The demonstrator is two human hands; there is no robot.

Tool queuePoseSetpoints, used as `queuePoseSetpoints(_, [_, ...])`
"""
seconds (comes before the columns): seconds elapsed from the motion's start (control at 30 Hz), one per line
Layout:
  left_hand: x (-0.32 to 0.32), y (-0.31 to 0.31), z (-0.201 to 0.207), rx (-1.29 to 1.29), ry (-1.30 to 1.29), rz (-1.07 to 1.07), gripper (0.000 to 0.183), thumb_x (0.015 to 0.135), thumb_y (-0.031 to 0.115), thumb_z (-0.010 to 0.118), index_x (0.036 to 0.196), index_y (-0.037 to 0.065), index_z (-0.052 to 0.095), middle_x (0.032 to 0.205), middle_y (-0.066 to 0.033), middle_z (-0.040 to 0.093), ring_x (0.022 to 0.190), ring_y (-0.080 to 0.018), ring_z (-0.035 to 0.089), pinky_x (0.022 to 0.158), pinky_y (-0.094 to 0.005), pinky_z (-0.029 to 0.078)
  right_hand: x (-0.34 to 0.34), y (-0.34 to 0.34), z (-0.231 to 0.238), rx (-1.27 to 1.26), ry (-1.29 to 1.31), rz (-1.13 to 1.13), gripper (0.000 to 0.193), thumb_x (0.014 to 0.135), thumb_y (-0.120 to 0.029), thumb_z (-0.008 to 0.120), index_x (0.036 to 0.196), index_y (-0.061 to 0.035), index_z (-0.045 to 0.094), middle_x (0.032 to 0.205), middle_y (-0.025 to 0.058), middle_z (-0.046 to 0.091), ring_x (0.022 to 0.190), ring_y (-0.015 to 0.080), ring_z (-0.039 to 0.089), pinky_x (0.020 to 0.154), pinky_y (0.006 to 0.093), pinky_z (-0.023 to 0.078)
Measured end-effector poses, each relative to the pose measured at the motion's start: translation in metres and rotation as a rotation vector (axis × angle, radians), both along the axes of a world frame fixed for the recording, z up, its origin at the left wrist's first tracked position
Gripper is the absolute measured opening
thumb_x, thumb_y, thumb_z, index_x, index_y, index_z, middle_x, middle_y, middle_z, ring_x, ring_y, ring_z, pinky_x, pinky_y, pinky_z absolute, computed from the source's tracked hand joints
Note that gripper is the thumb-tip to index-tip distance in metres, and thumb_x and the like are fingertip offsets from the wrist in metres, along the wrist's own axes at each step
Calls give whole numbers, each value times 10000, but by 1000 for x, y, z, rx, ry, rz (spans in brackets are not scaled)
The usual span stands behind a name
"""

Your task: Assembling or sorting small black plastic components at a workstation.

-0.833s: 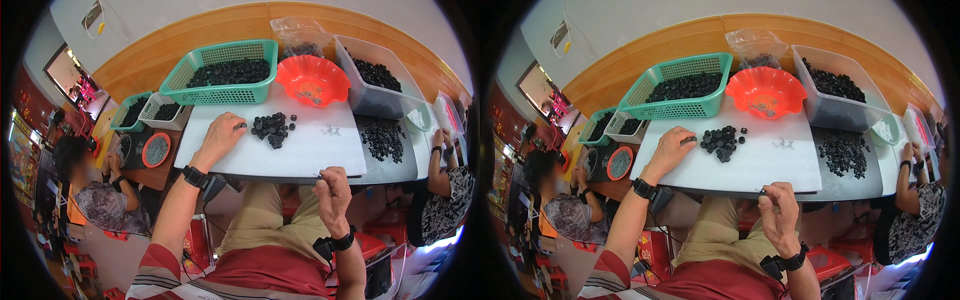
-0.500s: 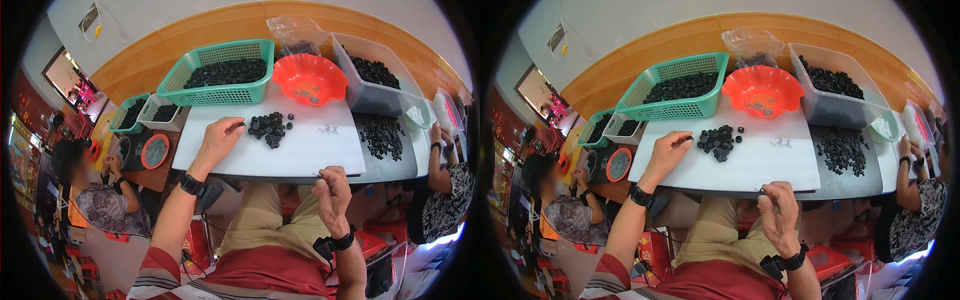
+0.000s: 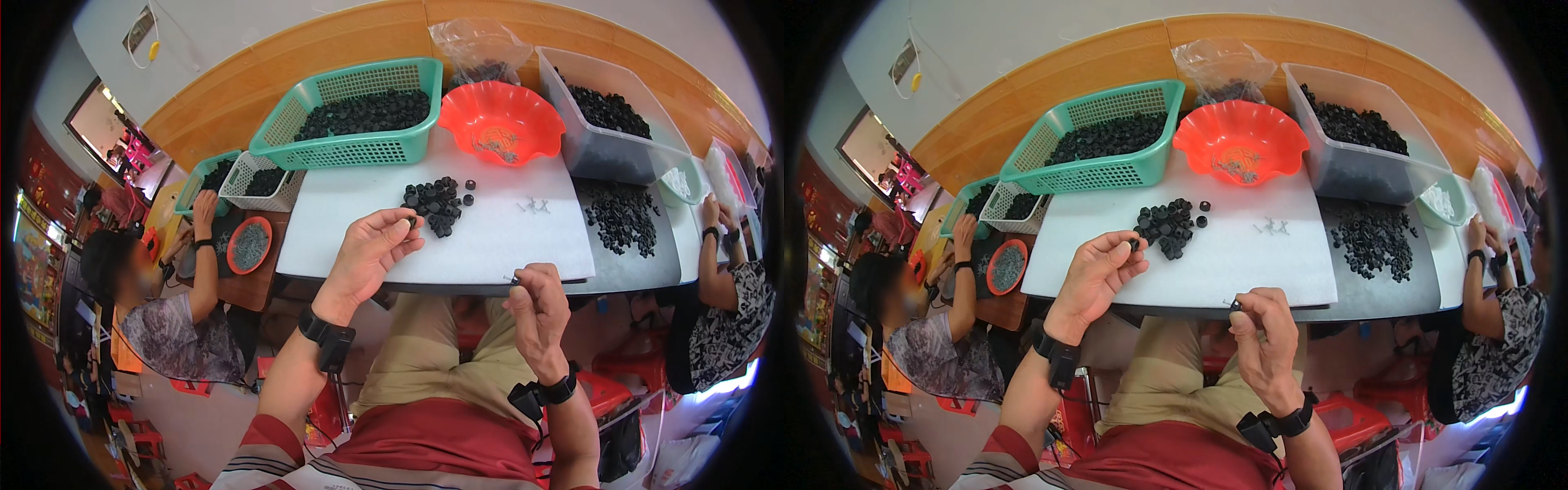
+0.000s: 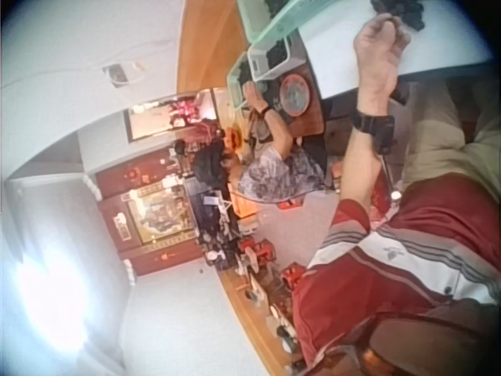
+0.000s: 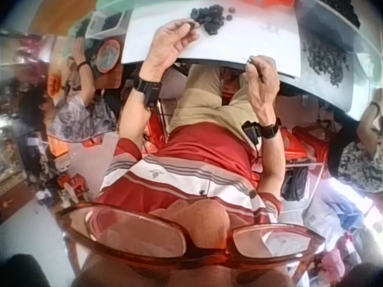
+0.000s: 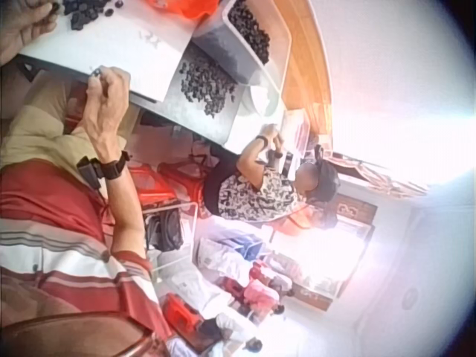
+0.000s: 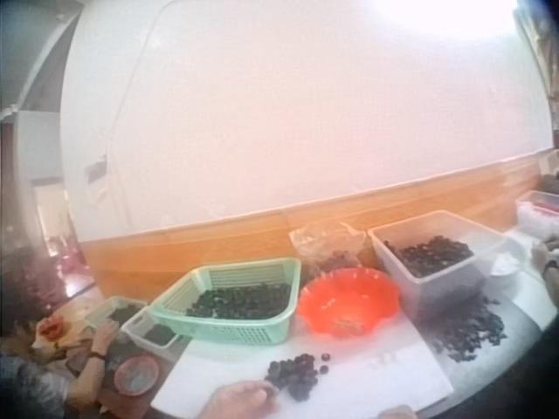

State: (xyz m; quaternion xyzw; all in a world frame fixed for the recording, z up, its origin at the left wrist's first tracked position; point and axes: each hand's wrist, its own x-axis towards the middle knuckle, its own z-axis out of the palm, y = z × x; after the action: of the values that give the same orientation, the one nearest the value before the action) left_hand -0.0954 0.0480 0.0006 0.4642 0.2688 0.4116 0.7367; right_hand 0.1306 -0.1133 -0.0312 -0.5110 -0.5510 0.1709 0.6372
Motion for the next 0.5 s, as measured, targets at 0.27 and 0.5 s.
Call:
queuePoseSetpoints(0.27, [10, -24, -1, -195, -187, -62, 245, 1004, 126, 639, 1228, 27, 646, 1129, -129, 685, 974, -181, 687, 924, -352, 601, -2, 2, 4, 15, -10, 12, 159, 972, -34, 652, 1119, 14, 612, 1030, 114, 571, 725, 129, 576, 628, 253, 516])
queuePoseSetpoints(0.5, [14, -37, -8, -279, -292, -125, 247, 1011, 137, 629, 1241, 49, 645, 1139, -132, 686, 974, -196, 688, 914, -354, 603, -3, 2, 10, 8, -34, 20, 155, 973, -41, 654, 1114, 11, 613, 1012, 109, 576, 723, 132, 572, 641, 258, 508])
